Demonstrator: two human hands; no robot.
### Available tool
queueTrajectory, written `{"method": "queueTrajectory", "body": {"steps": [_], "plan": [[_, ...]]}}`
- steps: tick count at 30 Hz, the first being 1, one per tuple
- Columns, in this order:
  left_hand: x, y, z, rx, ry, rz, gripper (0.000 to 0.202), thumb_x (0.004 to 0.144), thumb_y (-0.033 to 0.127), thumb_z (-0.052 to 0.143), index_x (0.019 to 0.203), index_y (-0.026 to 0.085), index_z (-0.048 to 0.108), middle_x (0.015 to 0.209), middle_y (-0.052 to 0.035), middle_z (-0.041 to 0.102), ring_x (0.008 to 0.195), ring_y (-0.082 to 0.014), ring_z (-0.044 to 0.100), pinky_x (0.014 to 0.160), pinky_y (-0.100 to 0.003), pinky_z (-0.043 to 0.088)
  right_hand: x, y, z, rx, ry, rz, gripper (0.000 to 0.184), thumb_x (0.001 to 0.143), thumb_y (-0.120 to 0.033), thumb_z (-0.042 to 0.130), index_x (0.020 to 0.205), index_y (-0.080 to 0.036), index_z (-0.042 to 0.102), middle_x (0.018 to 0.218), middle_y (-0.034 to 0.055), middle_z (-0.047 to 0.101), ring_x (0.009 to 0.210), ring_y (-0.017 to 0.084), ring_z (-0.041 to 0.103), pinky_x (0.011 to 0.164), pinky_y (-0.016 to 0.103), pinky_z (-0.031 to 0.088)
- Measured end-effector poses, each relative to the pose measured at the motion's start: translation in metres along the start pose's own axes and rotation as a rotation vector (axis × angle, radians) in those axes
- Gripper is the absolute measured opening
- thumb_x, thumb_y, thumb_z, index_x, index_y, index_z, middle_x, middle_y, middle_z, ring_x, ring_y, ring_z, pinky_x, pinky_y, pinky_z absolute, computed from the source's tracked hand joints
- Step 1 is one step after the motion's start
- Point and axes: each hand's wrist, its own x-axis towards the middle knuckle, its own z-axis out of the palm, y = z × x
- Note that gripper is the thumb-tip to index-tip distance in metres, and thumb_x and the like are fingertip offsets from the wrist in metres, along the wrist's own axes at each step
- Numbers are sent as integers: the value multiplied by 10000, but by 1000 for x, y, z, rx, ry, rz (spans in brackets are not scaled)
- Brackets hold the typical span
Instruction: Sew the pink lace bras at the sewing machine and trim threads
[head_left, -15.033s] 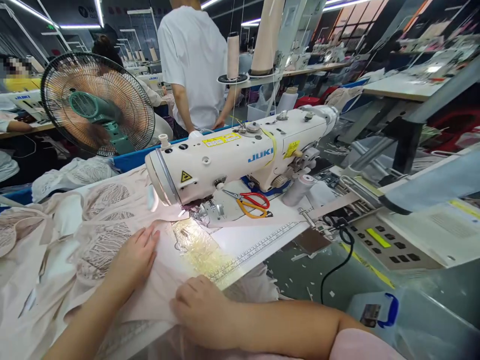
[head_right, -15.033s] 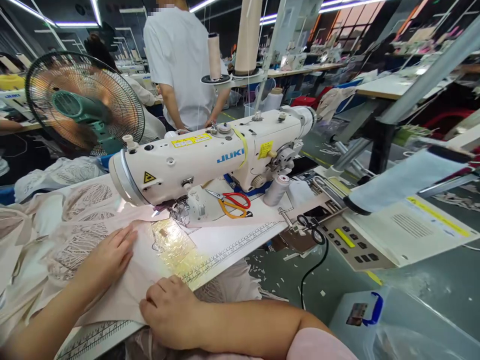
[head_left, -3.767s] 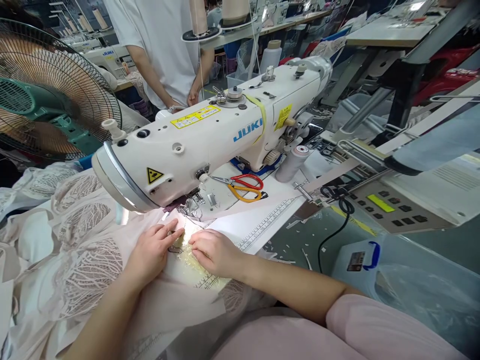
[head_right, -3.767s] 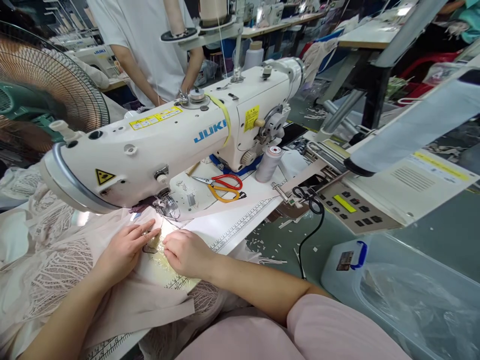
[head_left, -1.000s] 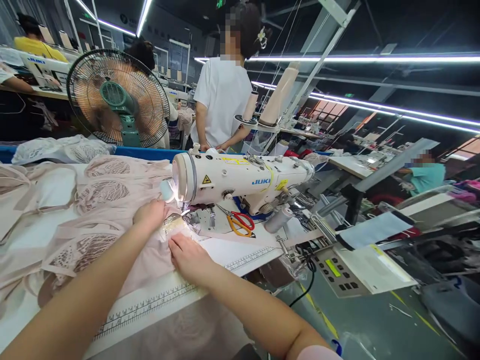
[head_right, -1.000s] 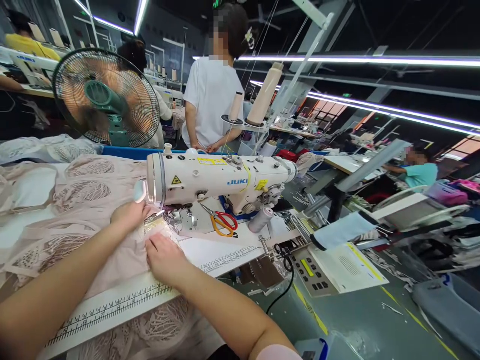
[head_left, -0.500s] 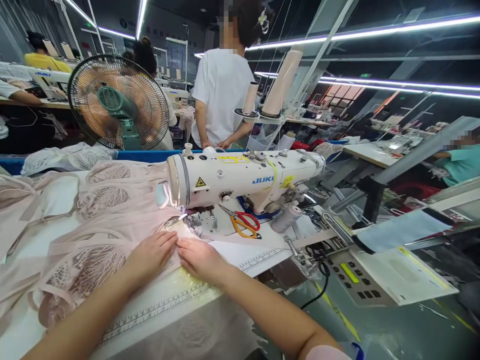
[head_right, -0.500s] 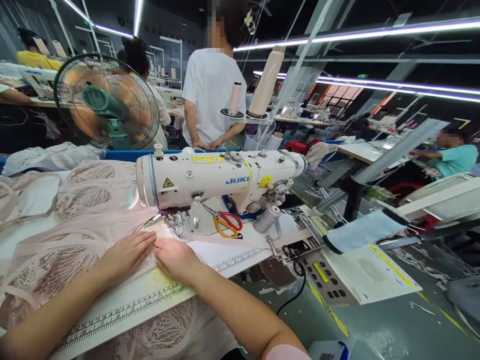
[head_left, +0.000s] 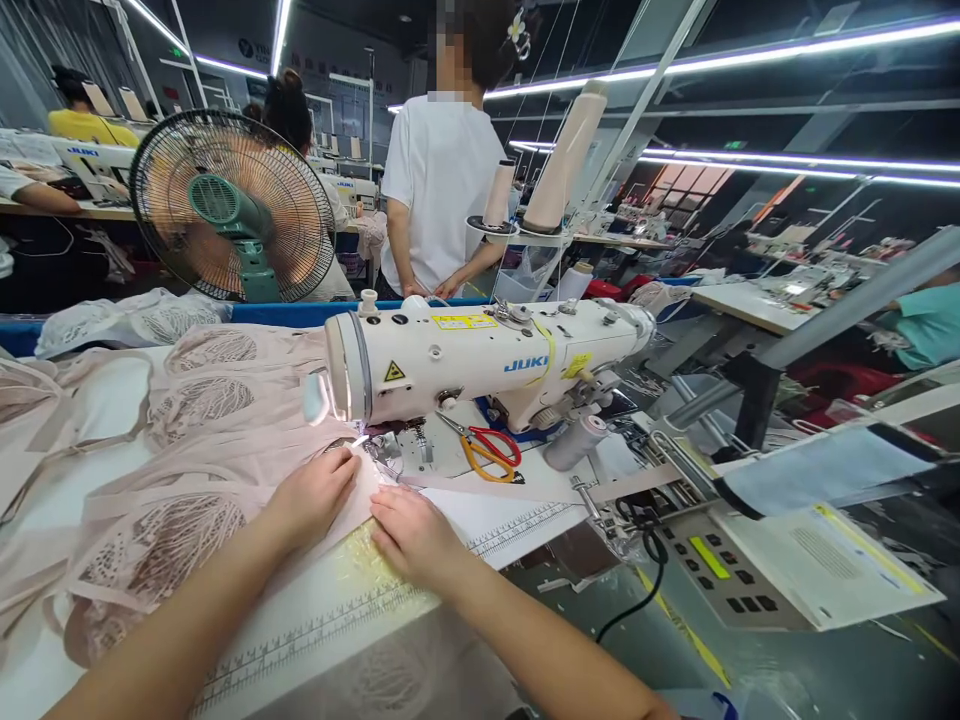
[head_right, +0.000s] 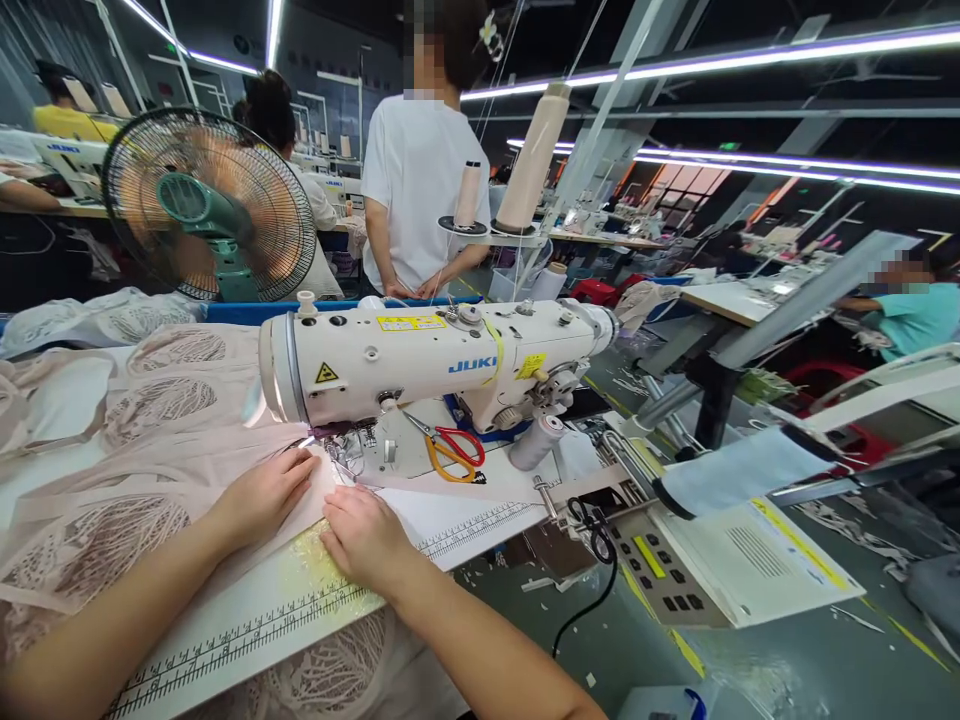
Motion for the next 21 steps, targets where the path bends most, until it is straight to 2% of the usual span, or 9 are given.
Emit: {"method": "queueTrajectory", "body": {"steps": [5, 9, 14, 21], "plan": [[7, 10, 3, 32, 40, -41, 354, 926, 257, 327, 1023, 161, 654, 1081, -140, 642, 948, -266, 599, 809, -425, 506, 1, -3, -3, -97, 41, 98, 119, 833, -264, 570, 887, -169, 617, 964, 79, 642, 990, 232, 548, 992, 401, 401], [7, 15, 5, 45, 49, -58, 372, 920, 217, 314, 1078, 155, 645, 1094, -148, 656, 957, -275, 606, 822, -451, 508, 0, -3, -6, -105, 90, 106, 170, 844, -321, 587, 890, -161, 622, 1061, 104, 623, 1048, 246, 506, 917, 379, 427], [7, 8, 6, 40, 24, -16, 378, 917, 221, 318, 1076, 146, 654, 1160, -137, 653, 1046, -274, 592, 893, -452, 501, -1, -2, -8, -69, 26, 87, 179, 847, -351, 594, 904, -183, 621, 1009, 74, 645, 980, 228, 527, 863, 370, 425], [9, -2, 6, 28, 7, 41, 381, 921, 227, 325, 1115, 155, 645, 1217, -136, 635, 1093, -270, 589, 915, -451, 503, -1, -2, -8, -43, 54, 66, 172, 845, -347, 594, 898, -186, 625, 971, 55, 652, 957, 218, 527, 851, 360, 424]]}}
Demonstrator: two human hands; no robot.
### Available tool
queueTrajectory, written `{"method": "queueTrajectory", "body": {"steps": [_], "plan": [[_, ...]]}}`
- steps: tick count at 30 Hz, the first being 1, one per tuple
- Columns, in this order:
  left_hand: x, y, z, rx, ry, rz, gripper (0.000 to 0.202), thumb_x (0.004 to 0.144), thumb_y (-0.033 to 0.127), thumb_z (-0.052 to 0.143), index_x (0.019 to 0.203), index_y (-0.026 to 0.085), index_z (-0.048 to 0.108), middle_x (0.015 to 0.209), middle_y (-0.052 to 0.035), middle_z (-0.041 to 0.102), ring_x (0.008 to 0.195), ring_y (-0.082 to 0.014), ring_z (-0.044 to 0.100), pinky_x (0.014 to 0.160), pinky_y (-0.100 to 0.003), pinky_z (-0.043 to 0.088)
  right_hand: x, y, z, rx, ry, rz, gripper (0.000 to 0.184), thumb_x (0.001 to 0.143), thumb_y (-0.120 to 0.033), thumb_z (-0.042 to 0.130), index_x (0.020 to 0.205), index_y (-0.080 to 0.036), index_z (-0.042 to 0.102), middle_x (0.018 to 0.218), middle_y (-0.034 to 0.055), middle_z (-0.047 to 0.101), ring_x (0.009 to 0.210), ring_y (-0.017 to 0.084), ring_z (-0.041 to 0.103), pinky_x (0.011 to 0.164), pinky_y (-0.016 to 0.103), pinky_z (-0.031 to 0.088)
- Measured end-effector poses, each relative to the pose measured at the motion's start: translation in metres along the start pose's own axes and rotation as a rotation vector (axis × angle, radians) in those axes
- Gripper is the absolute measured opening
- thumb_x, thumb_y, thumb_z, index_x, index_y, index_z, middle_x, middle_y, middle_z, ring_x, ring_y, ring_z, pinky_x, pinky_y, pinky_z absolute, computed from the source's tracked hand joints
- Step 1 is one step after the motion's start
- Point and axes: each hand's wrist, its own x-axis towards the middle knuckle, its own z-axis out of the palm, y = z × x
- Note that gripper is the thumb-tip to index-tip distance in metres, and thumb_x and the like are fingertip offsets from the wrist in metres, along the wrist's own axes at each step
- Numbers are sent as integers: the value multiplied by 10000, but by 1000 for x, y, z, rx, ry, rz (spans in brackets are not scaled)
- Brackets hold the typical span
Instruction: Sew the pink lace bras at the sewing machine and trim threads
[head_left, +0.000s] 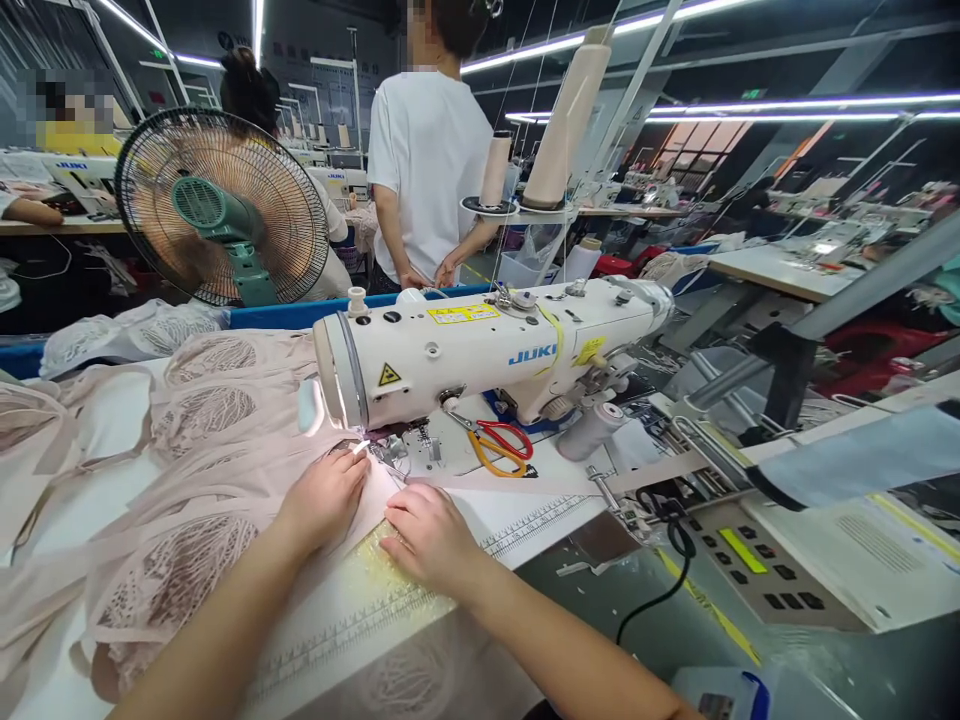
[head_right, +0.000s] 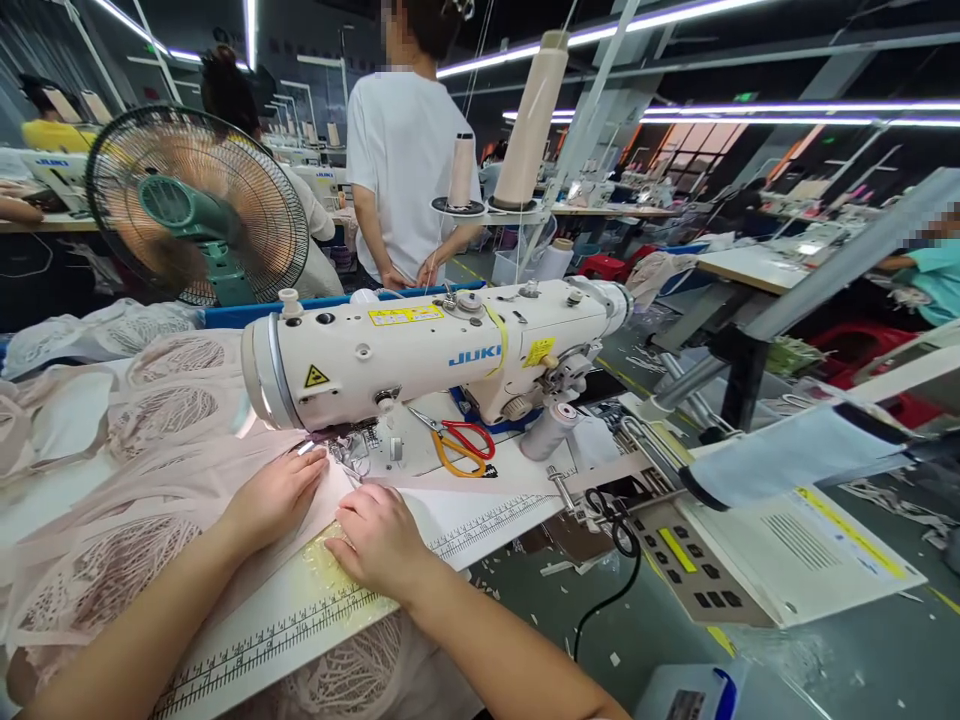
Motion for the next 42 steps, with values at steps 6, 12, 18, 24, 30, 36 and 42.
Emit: {"method": "queueTrajectory", "body": {"steps": [6, 12, 18, 24, 30, 36, 42], "plan": [[1, 0, 0, -13, 9, 0, 397, 931, 246, 304, 1109, 154, 646, 1206, -139, 637, 1059, -275, 593, 892, -458, 511, 0, 1, 2, 3, -8, 10, 186, 853, -357, 577, 925, -192, 627, 1006, 69, 644, 990, 222, 522, 888, 366, 421], [3, 1, -3, -18, 7, -3, 399, 930, 245, 304, 1095, 147, 655, 1180, -139, 650, 1039, -278, 597, 884, -459, 518, 1, 1, 1, 12, -9, 15, 157, 838, -323, 585, 909, -190, 627, 1015, 60, 648, 990, 221, 525, 893, 363, 426], [5, -2, -2, -13, 4, -16, 398, 922, 247, 312, 1107, 168, 655, 1179, -129, 652, 1056, -266, 600, 889, -440, 525, 1, 1, 2, -4, -15, 31, 154, 845, -305, 572, 935, -191, 625, 1040, 74, 644, 1010, 222, 531, 897, 364, 436], [14, -10, -5, 15, -17, -6, 395, 918, 246, 311, 1093, 139, 649, 1177, -145, 652, 1094, -280, 587, 910, -446, 512, 0, 3, 6, -11, 14, 30, 275, 855, -326, 564, 1069, -163, 619, 1193, 94, 626, 1132, 247, 513, 967, 380, 418], [8, 8, -19, 58, -39, 48, 347, 903, 242, 348, 988, 140, 669, 1126, -148, 667, 1066, -295, 591, 897, -458, 503, 0, 4, 9, -21, -3, 38, 318, 854, -332, 566, 1112, -154, 616, 1244, 98, 619, 1183, 248, 513, 991, 380, 412], [-26, 25, -13, 138, -22, 269, 355, 893, 186, 396, 1179, 197, 607, 1214, -89, 650, 1104, -265, 589, 940, -460, 452, 1, 3, 8, -16, -29, 38, 359, 855, -327, 560, 1155, -135, 607, 1270, 103, 610, 1216, 240, 509, 1003, 371, 404], [-27, 4, -11, 187, -44, 320, 415, 890, 121, 351, 1230, 194, 578, 1282, -76, 610, 1142, -252, 574, 956, -446, 422, 4, 3, 2, -21, -58, 8, 366, 882, -330, 531, 1174, -119, 594, 1313, 115, 578, 1245, 235, 492, 1027, 378, 376]]}}
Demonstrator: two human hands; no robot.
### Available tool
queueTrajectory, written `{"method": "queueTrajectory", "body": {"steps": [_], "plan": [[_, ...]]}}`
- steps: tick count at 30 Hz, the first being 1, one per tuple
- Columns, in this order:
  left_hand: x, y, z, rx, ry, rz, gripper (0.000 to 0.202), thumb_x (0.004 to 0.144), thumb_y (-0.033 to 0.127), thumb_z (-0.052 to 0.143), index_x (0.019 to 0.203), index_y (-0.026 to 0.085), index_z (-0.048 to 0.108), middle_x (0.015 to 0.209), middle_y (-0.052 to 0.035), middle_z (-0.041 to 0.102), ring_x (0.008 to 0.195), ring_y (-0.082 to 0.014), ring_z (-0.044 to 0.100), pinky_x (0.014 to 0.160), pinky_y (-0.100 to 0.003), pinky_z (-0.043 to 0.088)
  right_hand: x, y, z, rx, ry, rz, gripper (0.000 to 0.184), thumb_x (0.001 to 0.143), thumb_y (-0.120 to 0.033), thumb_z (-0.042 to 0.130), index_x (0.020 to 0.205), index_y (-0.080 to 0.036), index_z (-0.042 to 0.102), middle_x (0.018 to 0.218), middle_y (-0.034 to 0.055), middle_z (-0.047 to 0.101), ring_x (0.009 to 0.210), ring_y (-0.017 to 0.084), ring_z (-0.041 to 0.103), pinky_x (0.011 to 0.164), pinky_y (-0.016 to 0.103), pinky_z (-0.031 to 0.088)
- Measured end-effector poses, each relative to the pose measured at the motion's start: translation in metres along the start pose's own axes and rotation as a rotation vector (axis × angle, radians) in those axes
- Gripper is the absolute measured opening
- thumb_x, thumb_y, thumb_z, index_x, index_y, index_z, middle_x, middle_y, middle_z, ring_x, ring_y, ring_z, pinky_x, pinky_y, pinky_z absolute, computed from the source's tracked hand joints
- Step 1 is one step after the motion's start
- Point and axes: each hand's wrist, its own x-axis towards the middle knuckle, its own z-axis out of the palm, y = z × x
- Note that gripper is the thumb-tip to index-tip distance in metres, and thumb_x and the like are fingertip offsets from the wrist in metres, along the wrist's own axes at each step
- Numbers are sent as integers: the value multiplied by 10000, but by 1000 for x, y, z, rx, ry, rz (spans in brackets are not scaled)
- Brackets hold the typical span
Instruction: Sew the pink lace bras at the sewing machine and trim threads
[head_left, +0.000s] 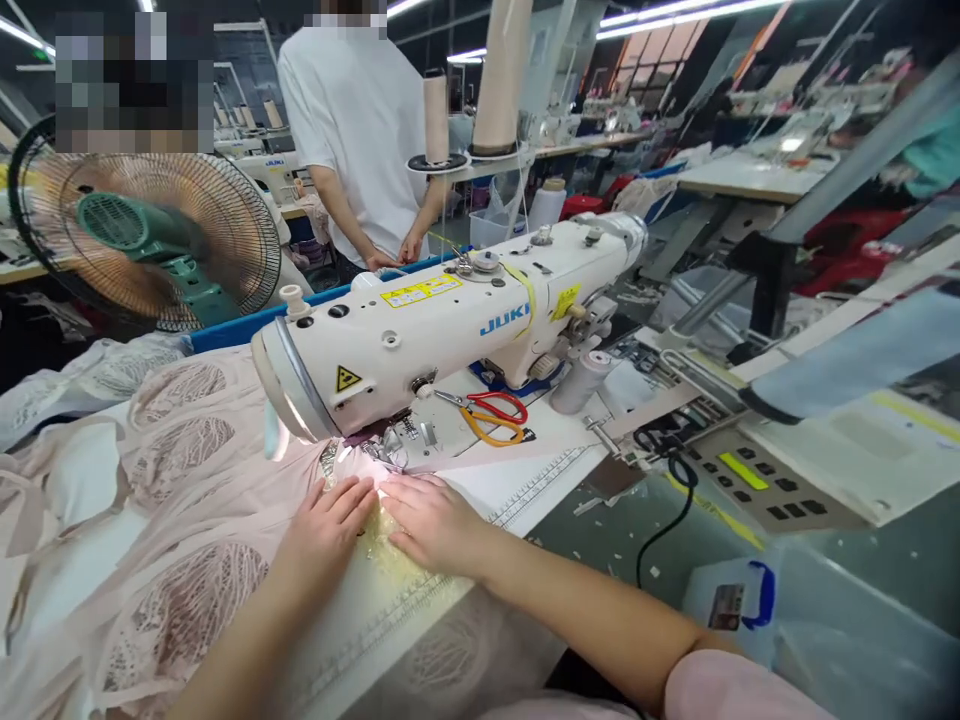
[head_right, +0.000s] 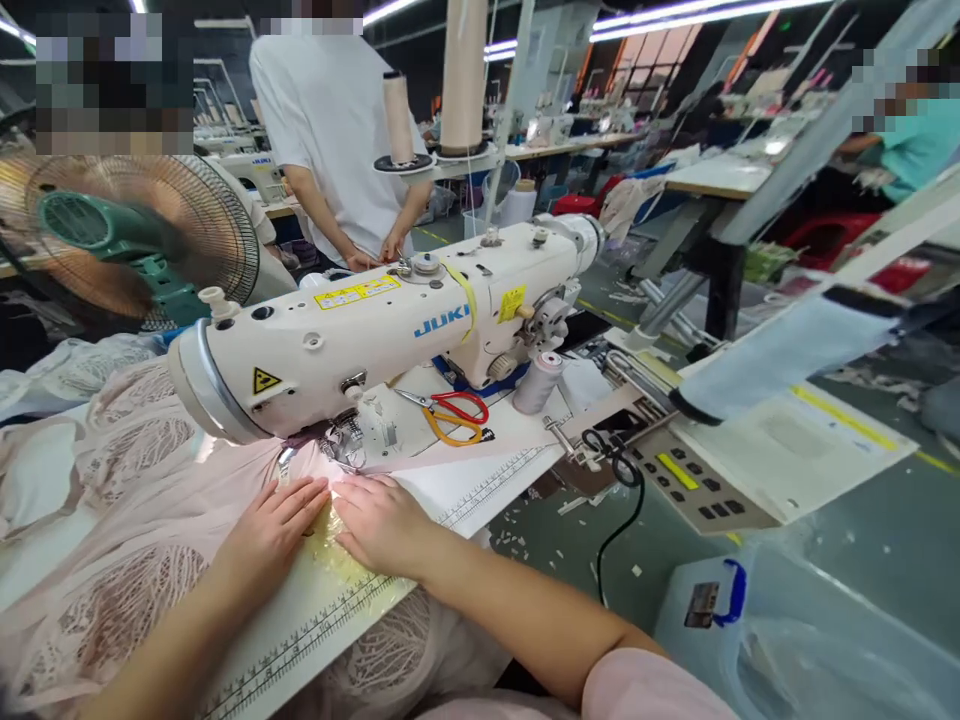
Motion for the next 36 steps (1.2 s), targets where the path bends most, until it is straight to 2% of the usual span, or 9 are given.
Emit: {"method": "queueTrajectory", "body": {"steps": [9, 23, 27, 30, 32, 34, 36], "plan": [[4, -28, 6, 42, 33, 53, 440, 862, 71, 329, 1209, 176, 579, 1255, -76, 630, 1130, -237, 576, 955, -436, 420, 2, 2, -2, -7, -38, 15, 379, 888, -359, 536, 1169, -112, 598, 1336, 114, 561, 1275, 243, 467, 1039, 397, 372], [19, -60, 8, 72, -3, 45, 443, 863, 96, 324, 1184, 202, 611, 1230, -87, 644, 1099, -238, 601, 943, -451, 460, 4, 5, -1, 21, -38, 2, 354, 876, -352, 542, 1136, -122, 610, 1315, 133, 573, 1285, 255, 459, 1037, 407, 365], [27, -62, -1, 118, 5, 25, 414, 875, 131, 330, 1142, 201, 637, 1191, -102, 664, 1049, -267, 618, 912, -473, 469, 4, 6, 2, 18, -25, -2, 367, 878, -351, 536, 1152, -117, 607, 1315, 129, 573, 1278, 257, 466, 1037, 411, 371], [21, -49, -20, 190, 5, -68, 402, 873, 159, 342, 1143, 190, 638, 1142, -134, 670, 1035, -274, 613, 829, -412, 498, 4, 6, 2, 20, -24, -1, 369, 879, -340, 534, 1168, -121, 603, 1320, 120, 572, 1271, 258, 475, 1040, 413, 376], [4, -35, -35, 217, -46, -188, 405, 900, 212, 321, 1170, 180, 621, 989, -140, 690, 872, -252, 645, 676, -342, 505, 3, 6, 2, 28, -28, 1, 368, 879, -334, 535, 1170, -117, 601, 1317, 119, 575, 1273, 264, 474, 1040, 423, 381], [-24, -20, -48, 192, -188, -360, 425, 923, 258, 277, 1168, 175, 614, 795, -101, 679, 651, -223, 622, 543, -308, 459, 3, 6, 2, 37, -26, 2, 362, 881, -327, 535, 1165, -113, 603, 1312, 118, 580, 1278, 265, 470, 1040, 430, 385], [-56, -7, -57, 129, -357, -516, 419, 920, 268, 271, 1146, 198, 617, 780, -82, 686, 634, -215, 630, 591, -321, 475, 3, 6, 3, 48, -18, 7, 350, 878, -319, 538, 1152, -115, 610, 1312, 116, 580, 1271, 264, 477, 1033, 431, 396]]}}
